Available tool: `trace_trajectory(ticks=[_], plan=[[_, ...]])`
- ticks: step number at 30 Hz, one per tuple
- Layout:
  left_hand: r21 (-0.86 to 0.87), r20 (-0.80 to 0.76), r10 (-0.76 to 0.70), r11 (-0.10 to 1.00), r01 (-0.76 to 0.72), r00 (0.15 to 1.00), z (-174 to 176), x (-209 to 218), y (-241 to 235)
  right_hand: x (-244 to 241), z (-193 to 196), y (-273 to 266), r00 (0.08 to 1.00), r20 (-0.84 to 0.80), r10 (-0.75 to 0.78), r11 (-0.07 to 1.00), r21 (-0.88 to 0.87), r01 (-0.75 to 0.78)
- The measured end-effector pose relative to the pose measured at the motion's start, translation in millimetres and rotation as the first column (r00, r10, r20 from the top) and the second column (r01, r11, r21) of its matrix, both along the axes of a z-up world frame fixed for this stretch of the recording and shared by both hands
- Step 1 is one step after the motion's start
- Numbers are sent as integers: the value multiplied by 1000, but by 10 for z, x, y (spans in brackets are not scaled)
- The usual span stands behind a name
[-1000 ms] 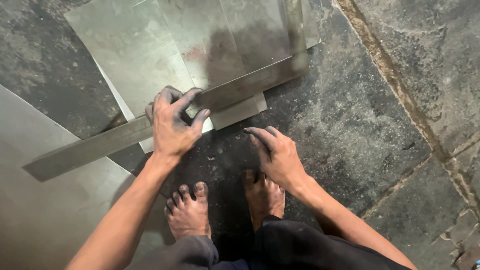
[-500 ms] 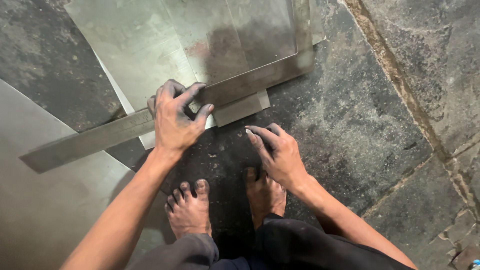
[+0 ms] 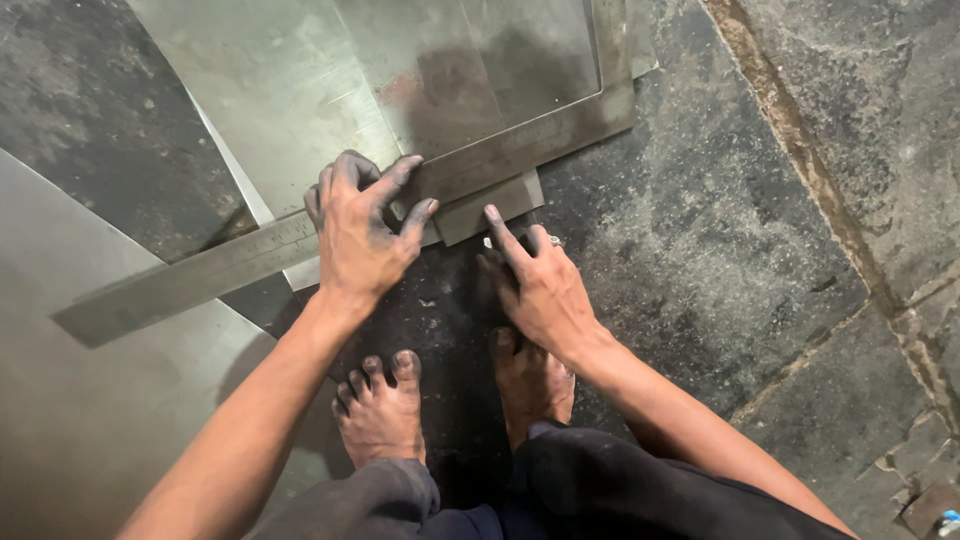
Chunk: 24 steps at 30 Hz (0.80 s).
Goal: The person marks lines on metal sheets using a square ruler and a marking tool, moving the ruler to different positions on several overlapping metal plates.
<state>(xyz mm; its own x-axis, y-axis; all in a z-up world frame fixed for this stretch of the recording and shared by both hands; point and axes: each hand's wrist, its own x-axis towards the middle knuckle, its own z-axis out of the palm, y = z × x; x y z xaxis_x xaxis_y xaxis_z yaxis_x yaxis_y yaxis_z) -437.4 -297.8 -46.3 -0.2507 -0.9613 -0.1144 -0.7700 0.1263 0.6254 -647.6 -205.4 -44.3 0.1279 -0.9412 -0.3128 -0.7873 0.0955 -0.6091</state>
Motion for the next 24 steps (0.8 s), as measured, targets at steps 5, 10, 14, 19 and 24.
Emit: trace_trajectory(ticks=[5,10,14,19,24], plan=[[-25,16,-10,1000,11,1000,-8,-6,2,24,4,-10,1000,-19,-14,995,96,16],[-27,31,-37,999,38,999,-21,14,15,7,21,-9,996,58,-62,998,22,61],[-67,90,-75,994,81,993,-31,15,26,-64,81,-32,978,135,-160,987,15,159],[-88,114,-113,988,124,987,-44,39,12,-213,14,-194,947,204,-248,948,-149,280],[-33,32,-53,998,54,998,-31,38,17,-215,-246,-294,965,167,-200,911,-331,246]])
